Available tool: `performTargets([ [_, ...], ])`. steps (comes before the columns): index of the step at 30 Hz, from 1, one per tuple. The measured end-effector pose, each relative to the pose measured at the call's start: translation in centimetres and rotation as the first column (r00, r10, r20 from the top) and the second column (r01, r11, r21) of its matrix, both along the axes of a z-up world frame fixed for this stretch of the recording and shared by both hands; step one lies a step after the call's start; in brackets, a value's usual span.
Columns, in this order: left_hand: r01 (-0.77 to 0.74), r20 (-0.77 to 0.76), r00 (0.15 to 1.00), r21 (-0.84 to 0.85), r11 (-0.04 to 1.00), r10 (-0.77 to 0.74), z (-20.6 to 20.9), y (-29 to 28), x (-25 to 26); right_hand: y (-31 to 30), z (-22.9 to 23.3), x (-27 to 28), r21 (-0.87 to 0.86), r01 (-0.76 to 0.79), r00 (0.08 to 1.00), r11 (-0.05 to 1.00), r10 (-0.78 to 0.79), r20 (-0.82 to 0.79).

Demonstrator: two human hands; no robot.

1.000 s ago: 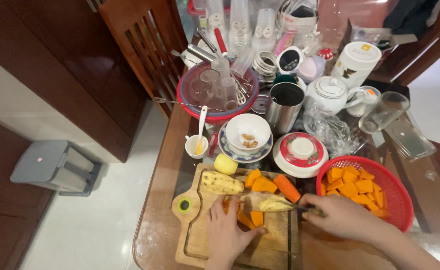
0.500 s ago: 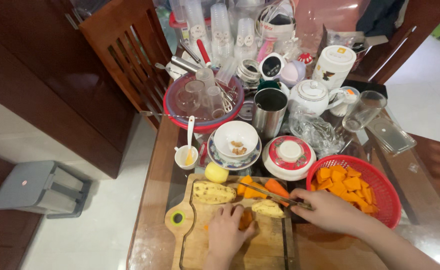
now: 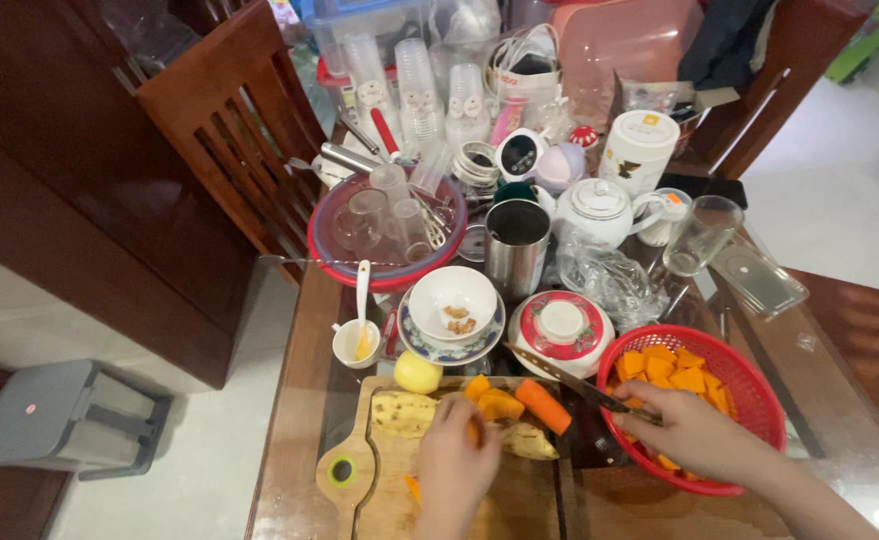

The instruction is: The person chops a carrot, a pineapple, and a potato using a knife on a wooden cutting board, then transfers the pieces into a red bowl.

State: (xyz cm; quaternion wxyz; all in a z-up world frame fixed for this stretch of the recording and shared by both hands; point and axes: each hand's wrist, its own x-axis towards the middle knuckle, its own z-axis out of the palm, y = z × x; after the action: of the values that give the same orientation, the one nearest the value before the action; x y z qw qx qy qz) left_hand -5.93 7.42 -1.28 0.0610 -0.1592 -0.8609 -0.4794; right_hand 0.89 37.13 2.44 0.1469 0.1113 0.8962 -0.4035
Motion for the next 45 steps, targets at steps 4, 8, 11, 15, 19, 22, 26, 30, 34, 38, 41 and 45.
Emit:
performTargets([
  [4,0.160,0.008,0.987,0.023,0.987,-0.160,3.7,7.4,-2.1,1.7,0.6,0.3,-0.097,0.141,0.988,0.985,-0.133,0.084],
  [8,0.316,-0.052,0.948,0.061,0.947,-0.313,4.5,15.2,-2.0,3.6,2.7,2.5,0.006,0.380,0.925,0.925,-0.380,-0.003],
  [11,0.407,-0.032,0.914,0.060,0.912,-0.405,4.3,19.7,-2.1,5.1,3.0,3.8,0.000,0.493,0.868,0.870,-0.492,-0.066],
  [15,0.485,-0.071,0.874,0.069,0.872,-0.481,4.3,21.6,-1.9,6.2,2.8,5.5,-0.057,0.563,0.817,0.824,-0.566,-0.114],
  [19,0.410,-0.064,0.911,0.017,0.912,-0.408,4.9,17.7,-2.5,6.3,2.7,6.2,0.002,0.606,0.795,0.795,-0.606,0.002],
  [22,0.262,0.032,0.965,-0.068,0.963,-0.260,4.1,11.0,-3.5,6.4,2.8,5.5,0.026,0.599,0.800,0.800,-0.600,0.014],
  [26,-0.188,-0.125,0.979,-0.278,0.942,0.159,0.4,0.8,-2.5,5.3,2.3,3.8,-0.032,0.569,0.822,0.822,-0.568,0.036],
  [30,-0.296,-0.395,0.902,-0.279,0.913,0.172,-3.9,-5.5,0.6,3.3,1.3,1.5,0.076,0.395,0.917,0.915,-0.398,0.018],
  [34,-0.145,-0.198,0.977,-0.337,0.930,0.080,-5.2,-5.9,4.0,0.9,0.4,-0.1,-0.023,0.307,0.951,0.951,-0.308,-0.033],
  [38,-0.030,-0.081,0.997,-0.333,0.942,0.003,-4.8,-5.5,4.3,-0.5,0.4,-0.7,-0.037,0.266,0.964,0.963,-0.266,0.011],
  [41,0.046,-0.133,0.986,-0.347,0.937,-0.097,-4.9,-5.4,4.1,-0.8,-0.1,-0.5,-0.062,0.254,0.967,0.965,-0.254,-0.002],
  [45,0.047,-0.179,0.978,-0.321,0.946,-0.109,-5.3,-4.2,3.6,-1.2,-0.8,-0.1,-0.175,0.213,0.974,0.961,-0.224,-0.045],
])
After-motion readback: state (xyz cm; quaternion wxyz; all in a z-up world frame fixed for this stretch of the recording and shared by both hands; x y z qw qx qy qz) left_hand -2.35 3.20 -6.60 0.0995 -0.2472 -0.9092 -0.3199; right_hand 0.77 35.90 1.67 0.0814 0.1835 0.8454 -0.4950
